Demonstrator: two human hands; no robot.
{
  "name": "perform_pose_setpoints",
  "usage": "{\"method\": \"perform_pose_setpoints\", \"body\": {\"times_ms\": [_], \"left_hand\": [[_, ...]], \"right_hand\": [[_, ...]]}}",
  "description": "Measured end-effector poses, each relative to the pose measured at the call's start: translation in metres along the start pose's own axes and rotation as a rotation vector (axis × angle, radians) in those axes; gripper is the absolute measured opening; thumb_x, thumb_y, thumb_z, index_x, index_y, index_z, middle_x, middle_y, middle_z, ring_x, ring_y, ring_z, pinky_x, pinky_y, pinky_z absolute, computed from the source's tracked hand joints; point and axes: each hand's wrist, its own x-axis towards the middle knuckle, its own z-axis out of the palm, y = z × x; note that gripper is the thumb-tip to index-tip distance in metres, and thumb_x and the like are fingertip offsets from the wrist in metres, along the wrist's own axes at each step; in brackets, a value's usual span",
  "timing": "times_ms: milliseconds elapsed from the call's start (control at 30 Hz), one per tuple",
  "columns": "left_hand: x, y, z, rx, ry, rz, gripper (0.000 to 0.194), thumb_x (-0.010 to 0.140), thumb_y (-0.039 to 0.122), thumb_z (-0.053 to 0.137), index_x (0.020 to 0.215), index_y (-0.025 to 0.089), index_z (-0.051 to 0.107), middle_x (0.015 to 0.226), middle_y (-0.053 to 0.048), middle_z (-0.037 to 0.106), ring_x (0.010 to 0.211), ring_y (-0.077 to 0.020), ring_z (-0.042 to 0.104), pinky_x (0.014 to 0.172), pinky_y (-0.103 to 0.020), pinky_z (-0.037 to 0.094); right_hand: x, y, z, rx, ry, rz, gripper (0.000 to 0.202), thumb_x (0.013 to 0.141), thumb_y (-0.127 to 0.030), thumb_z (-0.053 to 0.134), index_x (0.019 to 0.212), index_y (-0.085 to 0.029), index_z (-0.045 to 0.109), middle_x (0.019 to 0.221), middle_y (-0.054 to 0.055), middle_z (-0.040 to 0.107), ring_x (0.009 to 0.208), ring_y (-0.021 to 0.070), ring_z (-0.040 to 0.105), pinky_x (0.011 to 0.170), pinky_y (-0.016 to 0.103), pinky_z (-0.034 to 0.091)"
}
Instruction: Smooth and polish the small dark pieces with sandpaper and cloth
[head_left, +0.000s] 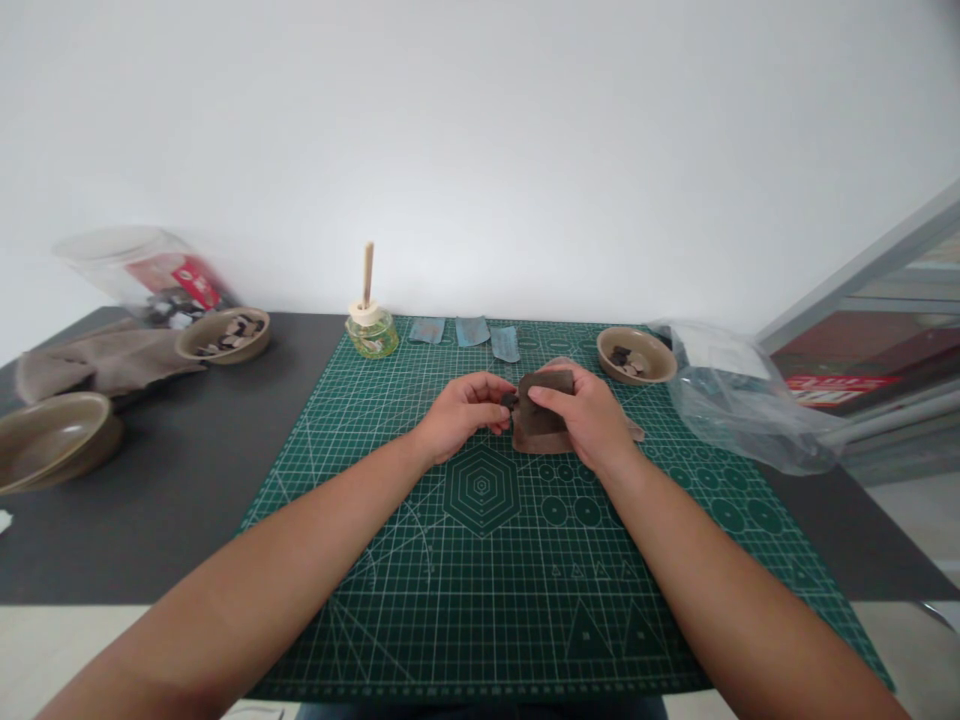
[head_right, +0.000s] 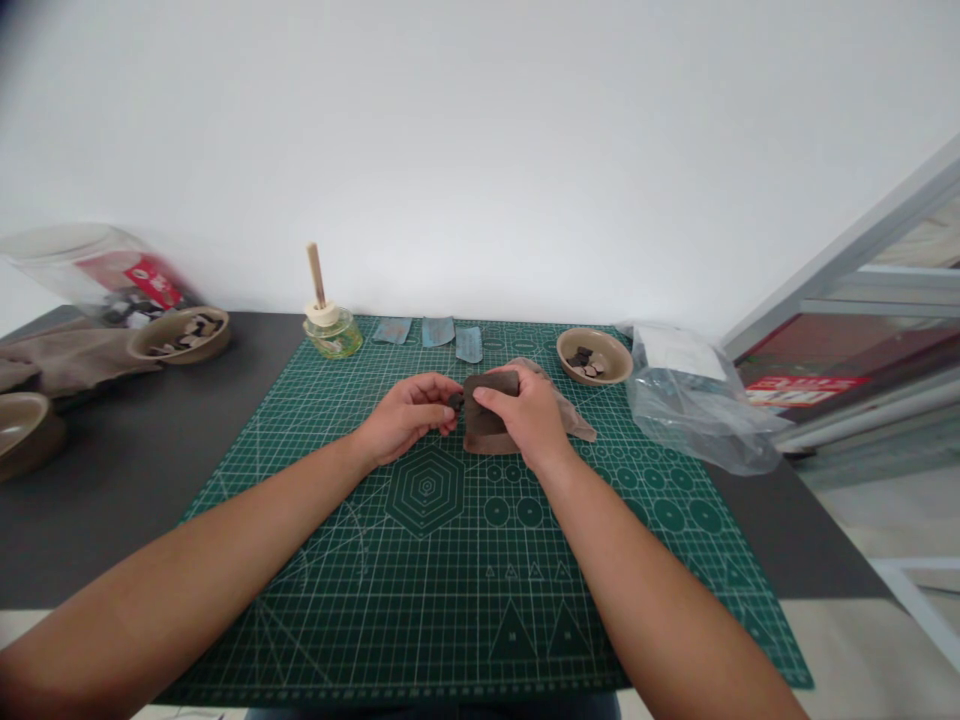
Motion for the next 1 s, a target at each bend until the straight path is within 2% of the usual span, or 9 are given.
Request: {"method": "perform_pose_setpoints", "body": {"times_ms": [100,467,1000], "left_hand": [[-0.0001,0.0001,-0.0002,-0.013,-0.005,-0.005,0.028,0.059,0.01,0.066,0.086,0.012,0.06,0.067,0.001,0.063,0.055,-0.0092,0.058,0.05,-0.021,0.044],[0.0002,-0.0002,0.0003,-0.039,0.002,-0.031,0.03,0.056,0.008,0.067,0.085,0.011,0.059,0.065,0.001,0.064,0.054,-0.0109,0.06,0.051,-0.022,0.046],[0.0005,-0.003,-0.0011,0.042,-0.004,0.021,0.027,0.058,0.009,0.07,0.081,0.012,0.056,0.067,0.001,0.062,0.056,-0.0078,0.057,0.052,-0.02,0.046]], "right_hand": [[-0.0009,-0.0025,0.0007,0.021,-0.006,0.007,0.024,0.063,-0.033,0.067,0.083,-0.02,0.062,0.078,0.001,0.064,0.074,0.0194,0.059,0.068,0.033,0.046],[-0.0021,-0.0076,0.0011,-0.128,0.004,-0.012,0.022,0.065,-0.031,0.066,0.083,-0.019,0.064,0.083,0.003,0.065,0.077,0.02,0.06,0.07,0.034,0.045],[-0.0013,-0.0039,0.0011,-0.101,0.026,-0.054,0.019,0.064,-0.029,0.065,0.081,-0.021,0.065,0.081,0.002,0.066,0.077,0.0206,0.061,0.071,0.034,0.046]]}}
